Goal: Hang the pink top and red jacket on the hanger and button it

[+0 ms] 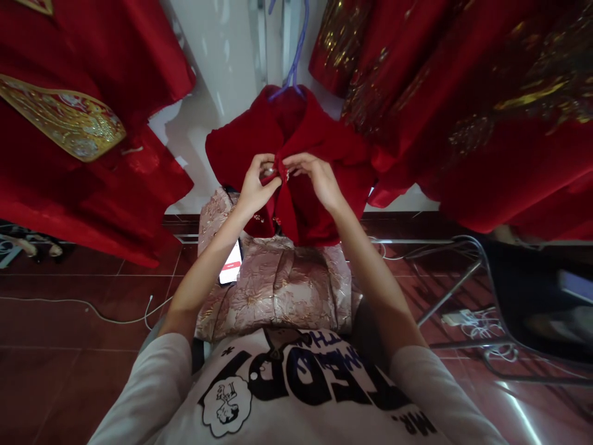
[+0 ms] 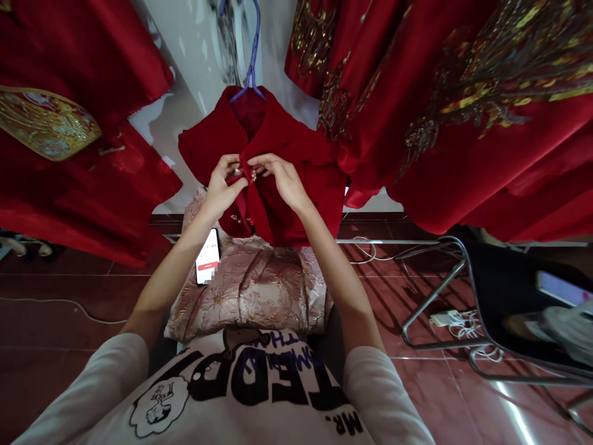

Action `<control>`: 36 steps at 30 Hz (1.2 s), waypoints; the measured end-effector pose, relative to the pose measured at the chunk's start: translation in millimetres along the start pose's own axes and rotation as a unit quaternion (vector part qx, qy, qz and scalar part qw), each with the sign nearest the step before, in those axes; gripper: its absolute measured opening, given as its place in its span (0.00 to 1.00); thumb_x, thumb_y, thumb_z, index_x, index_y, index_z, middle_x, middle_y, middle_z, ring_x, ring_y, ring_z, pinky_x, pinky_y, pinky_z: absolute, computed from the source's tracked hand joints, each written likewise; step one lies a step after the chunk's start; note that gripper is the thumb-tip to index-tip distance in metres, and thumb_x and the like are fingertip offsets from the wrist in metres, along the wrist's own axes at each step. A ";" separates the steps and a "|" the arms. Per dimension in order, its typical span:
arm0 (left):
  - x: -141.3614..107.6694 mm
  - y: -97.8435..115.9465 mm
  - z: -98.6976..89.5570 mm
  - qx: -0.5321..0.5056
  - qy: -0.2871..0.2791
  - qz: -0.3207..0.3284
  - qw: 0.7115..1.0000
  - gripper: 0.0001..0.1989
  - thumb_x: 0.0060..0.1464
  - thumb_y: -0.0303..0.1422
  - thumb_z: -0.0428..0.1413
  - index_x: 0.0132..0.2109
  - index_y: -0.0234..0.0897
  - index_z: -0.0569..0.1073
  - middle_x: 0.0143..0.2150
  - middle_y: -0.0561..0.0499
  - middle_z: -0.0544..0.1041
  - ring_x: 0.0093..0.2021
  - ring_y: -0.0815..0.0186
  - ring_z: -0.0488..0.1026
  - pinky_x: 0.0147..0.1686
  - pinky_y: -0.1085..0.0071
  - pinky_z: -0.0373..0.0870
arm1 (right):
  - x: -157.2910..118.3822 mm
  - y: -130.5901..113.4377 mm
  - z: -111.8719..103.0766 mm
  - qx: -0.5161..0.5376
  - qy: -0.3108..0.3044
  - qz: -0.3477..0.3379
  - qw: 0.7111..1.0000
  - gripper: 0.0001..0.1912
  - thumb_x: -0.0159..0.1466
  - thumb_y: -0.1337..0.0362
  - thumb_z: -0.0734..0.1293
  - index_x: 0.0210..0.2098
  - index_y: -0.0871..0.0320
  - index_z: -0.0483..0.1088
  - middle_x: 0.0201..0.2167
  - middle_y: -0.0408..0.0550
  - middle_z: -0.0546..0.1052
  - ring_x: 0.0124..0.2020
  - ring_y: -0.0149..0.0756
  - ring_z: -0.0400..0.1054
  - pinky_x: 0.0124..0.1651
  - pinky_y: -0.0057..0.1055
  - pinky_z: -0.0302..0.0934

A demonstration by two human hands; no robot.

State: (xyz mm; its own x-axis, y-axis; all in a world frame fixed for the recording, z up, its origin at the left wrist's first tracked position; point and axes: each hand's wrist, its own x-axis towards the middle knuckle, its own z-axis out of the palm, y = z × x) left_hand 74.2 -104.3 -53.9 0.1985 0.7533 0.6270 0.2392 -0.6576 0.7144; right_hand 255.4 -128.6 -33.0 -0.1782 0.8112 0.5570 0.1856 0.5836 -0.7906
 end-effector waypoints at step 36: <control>-6.4 58.0 -28.1 0.261 -0.147 0.085 0.950 0.01 0.58 0.29 0.58 0.38 0.38 0.74 0.35 0.48 0.75 0.45 0.54 0.77 0.51 0.59 0.73 | -27.6 -10.7 13.6 0.025 0.062 0.024 0.998 0.20 0.61 0.49 0.76 0.44 0.54 0.73 0.45 0.47 0.79 0.47 0.37 0.78 0.57 0.40 0.76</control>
State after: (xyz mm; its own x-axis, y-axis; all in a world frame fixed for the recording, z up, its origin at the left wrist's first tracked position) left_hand 60.2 -147.5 -7.7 0.5148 0.6561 0.5518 0.6037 -0.7344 0.3102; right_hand 245.1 -157.8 -43.4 -0.0498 0.8383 0.5429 0.1424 0.5439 -0.8269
